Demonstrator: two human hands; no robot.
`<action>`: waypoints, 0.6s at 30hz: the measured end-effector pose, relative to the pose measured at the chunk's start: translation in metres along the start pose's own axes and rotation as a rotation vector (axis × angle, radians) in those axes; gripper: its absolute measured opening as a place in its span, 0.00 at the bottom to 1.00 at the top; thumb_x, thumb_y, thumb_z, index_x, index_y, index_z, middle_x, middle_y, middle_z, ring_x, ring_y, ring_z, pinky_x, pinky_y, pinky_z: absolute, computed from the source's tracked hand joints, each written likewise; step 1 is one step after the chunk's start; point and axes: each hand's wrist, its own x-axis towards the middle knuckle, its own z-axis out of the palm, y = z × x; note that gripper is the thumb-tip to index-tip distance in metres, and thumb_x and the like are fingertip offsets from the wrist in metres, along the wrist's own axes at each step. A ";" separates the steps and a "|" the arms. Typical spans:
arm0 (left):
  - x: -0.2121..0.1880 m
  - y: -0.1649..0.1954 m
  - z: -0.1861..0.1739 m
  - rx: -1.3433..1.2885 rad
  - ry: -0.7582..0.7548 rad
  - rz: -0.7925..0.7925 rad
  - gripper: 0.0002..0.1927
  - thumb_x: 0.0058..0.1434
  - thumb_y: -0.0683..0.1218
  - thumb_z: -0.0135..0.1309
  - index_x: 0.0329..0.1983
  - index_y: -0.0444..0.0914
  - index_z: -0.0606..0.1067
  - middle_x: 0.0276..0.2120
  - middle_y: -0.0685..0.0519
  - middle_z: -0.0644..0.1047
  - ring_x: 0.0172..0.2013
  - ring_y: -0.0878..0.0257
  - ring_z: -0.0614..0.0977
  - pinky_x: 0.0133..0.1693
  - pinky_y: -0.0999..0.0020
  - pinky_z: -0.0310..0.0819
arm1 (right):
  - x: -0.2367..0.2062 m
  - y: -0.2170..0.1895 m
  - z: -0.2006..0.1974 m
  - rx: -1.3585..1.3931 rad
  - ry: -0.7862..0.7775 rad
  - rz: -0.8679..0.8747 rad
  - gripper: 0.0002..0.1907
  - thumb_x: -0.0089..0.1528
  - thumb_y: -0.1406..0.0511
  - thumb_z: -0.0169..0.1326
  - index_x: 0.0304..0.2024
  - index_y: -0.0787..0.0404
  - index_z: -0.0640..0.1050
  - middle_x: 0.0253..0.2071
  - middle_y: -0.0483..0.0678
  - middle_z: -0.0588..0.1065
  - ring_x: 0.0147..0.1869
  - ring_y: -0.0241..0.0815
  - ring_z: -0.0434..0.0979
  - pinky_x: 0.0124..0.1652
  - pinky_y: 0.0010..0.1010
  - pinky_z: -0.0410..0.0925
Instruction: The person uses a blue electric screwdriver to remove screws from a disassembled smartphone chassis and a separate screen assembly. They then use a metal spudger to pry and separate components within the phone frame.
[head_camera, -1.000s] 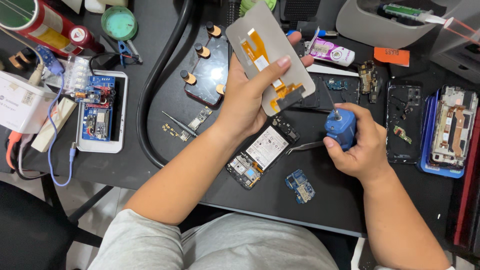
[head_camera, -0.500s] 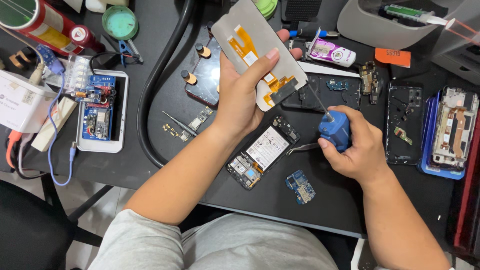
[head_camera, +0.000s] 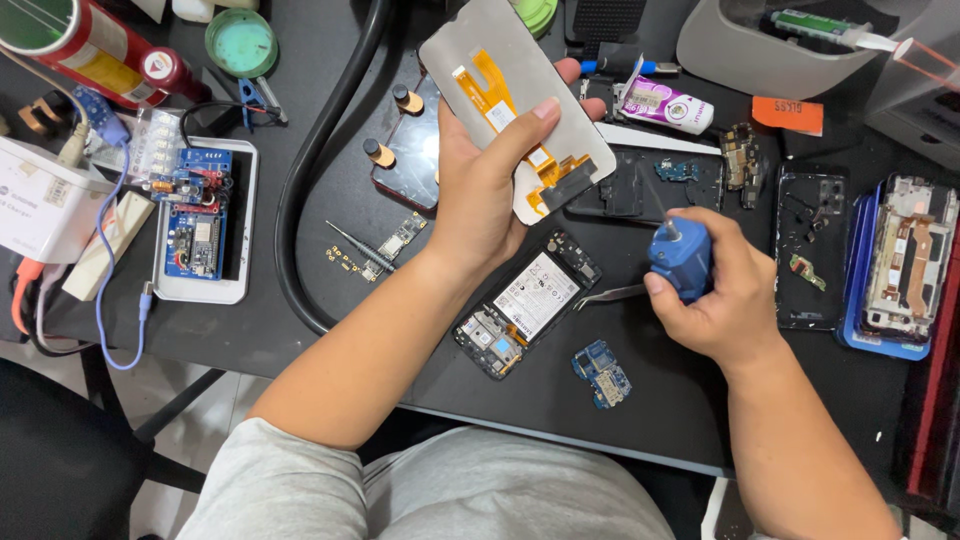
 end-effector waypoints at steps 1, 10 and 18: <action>0.000 0.000 0.000 0.002 0.001 0.001 0.29 0.67 0.35 0.53 0.68 0.34 0.55 0.58 0.37 0.73 0.52 0.46 0.82 0.51 0.50 0.84 | 0.000 -0.001 0.000 -0.005 -0.006 -0.016 0.27 0.60 0.61 0.62 0.58 0.65 0.72 0.45 0.55 0.78 0.45 0.47 0.83 0.48 0.33 0.74; 0.002 -0.003 -0.003 0.007 -0.015 0.011 0.27 0.68 0.35 0.52 0.67 0.33 0.57 0.58 0.37 0.74 0.52 0.46 0.83 0.51 0.50 0.84 | 0.003 -0.005 -0.002 -0.035 -0.049 -0.012 0.28 0.58 0.61 0.63 0.58 0.65 0.73 0.44 0.55 0.79 0.44 0.50 0.83 0.45 0.34 0.74; 0.003 -0.002 -0.003 0.012 -0.002 0.021 0.27 0.68 0.35 0.52 0.67 0.32 0.57 0.57 0.37 0.74 0.51 0.46 0.83 0.50 0.50 0.85 | 0.004 -0.006 -0.002 -0.046 -0.058 -0.043 0.27 0.59 0.62 0.64 0.57 0.66 0.73 0.41 0.54 0.78 0.41 0.50 0.83 0.43 0.35 0.74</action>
